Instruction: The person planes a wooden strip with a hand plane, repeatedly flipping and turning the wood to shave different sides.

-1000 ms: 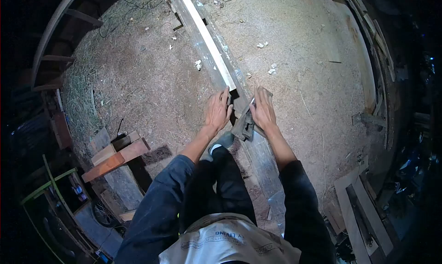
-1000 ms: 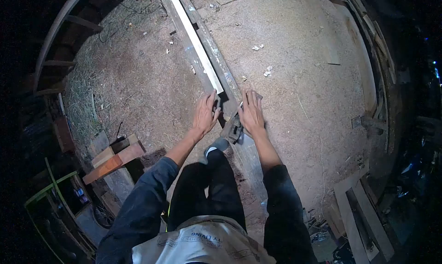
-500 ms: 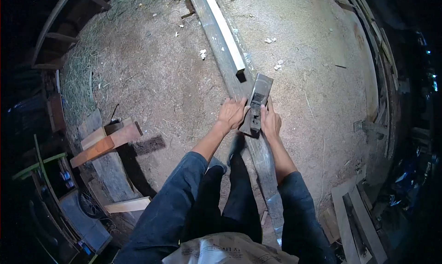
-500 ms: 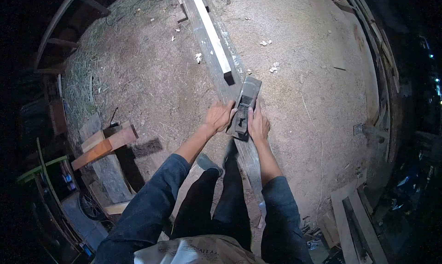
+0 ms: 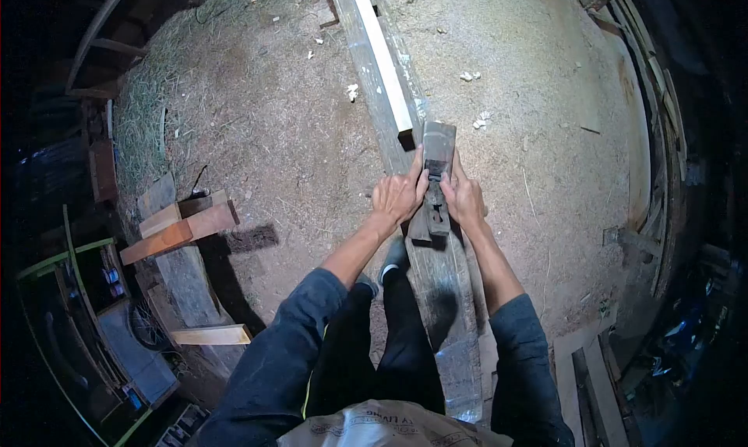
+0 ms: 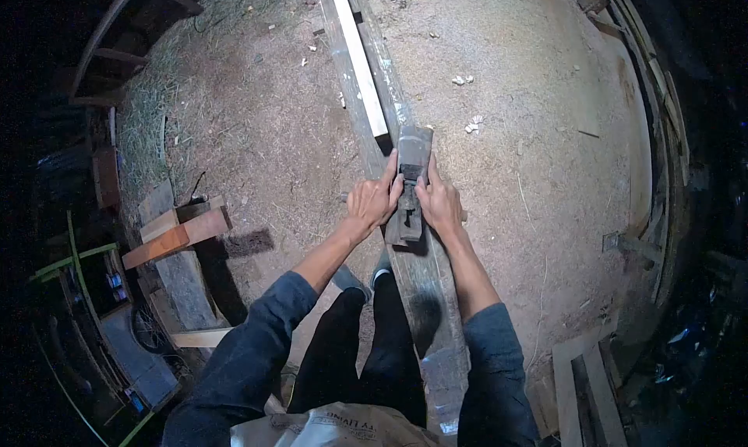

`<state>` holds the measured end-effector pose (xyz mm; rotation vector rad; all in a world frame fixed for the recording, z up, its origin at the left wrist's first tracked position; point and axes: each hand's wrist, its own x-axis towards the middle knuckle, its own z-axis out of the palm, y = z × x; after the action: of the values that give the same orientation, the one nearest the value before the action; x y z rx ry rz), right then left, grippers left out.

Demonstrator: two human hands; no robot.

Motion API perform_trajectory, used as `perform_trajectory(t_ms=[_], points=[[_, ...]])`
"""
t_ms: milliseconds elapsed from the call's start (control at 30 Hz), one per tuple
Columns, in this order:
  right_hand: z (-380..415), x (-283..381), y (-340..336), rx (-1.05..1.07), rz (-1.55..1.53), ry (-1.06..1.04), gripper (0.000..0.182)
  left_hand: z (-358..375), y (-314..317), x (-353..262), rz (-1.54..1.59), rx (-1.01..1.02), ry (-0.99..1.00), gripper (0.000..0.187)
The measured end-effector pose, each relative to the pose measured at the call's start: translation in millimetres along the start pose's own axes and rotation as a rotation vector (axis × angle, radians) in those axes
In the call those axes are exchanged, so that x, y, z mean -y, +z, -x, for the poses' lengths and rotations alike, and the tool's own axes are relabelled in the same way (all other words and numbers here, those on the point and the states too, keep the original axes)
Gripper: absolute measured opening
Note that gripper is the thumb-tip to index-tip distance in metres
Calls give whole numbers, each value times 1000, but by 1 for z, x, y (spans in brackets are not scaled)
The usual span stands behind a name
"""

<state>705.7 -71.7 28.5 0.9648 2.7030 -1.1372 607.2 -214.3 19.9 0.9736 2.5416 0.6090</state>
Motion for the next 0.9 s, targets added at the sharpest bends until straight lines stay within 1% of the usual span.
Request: perform_trajectory(t_ms=[33,67,100,133,167,233,300,400,467,533,700,767,833,900], points=[[-7,8,-10,-10,39,-29,72,-4,-8,-5,1,-5,-5,64],[-17,13,-16,-8,40,-77,67,-8,-17,-10,30,-71,-46,63],[-29,21,-23,-4,41,-80,67,-11,-26,-14,59,-137,-86,62],[-40,31,-30,30,112,-114,65,-17,-33,-15,62,-160,-118,60],[-52,40,-33,62,182,-151,63,-24,-35,-11,61,-164,-122,60],[-77,47,-30,62,170,-198,60,-38,-39,-3,98,-288,-162,56],[-94,54,-26,77,160,-264,60,-47,-43,3,102,-293,-195,54],[-108,65,-27,119,179,-242,59,-59,-51,9,81,-315,-237,54],[-118,69,-29,132,189,-242,59,-67,-58,7,57,-211,-295,57],[-133,74,-28,114,217,-287,59,-83,-64,12,69,-208,-307,57],[-167,89,-21,115,237,-263,58,-114,-82,27,48,-193,-337,56],[-171,93,-23,112,251,-261,58,-113,-75,33,54,-202,-289,56],[-177,96,-25,172,240,-228,59,-122,-77,33,67,-249,-268,56],[-192,100,-22,190,235,-237,60,-130,-82,36,57,-188,-351,56]])
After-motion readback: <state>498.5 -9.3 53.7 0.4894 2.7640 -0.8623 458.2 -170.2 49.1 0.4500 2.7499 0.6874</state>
